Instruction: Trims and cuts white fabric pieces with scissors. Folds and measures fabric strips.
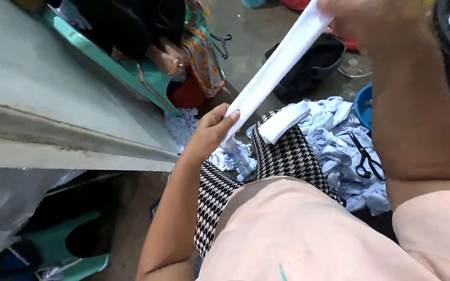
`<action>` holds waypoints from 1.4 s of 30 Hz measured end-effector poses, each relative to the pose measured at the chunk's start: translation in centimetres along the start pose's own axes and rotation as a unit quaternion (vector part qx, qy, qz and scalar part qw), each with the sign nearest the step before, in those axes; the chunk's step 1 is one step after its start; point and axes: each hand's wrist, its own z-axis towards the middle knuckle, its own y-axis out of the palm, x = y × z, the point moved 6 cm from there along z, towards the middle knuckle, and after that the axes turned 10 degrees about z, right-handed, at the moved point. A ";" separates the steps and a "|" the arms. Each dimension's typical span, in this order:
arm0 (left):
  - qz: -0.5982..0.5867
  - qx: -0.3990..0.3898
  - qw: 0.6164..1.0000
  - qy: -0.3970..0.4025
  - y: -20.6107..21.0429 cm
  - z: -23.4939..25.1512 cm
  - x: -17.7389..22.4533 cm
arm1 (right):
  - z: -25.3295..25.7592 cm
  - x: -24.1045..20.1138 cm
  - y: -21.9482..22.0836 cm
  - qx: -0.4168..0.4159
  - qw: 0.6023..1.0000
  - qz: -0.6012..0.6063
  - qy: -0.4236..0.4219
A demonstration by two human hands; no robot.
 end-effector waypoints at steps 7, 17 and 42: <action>-0.047 -0.031 0.991 -0.119 3.9 -0.4 -0.8 | -7.1 14.0 -1.0 -0.013 0.966 0.101 0.237; -0.072 -0.023 0.980 -0.182 5.8 0.7 -0.7 | -8.3 19.6 0.0 -0.036 0.940 0.129 0.315; -0.046 -0.012 0.976 -0.212 6.1 0.1 -2.7 | -8.9 22.4 1.9 -0.059 0.931 0.129 0.336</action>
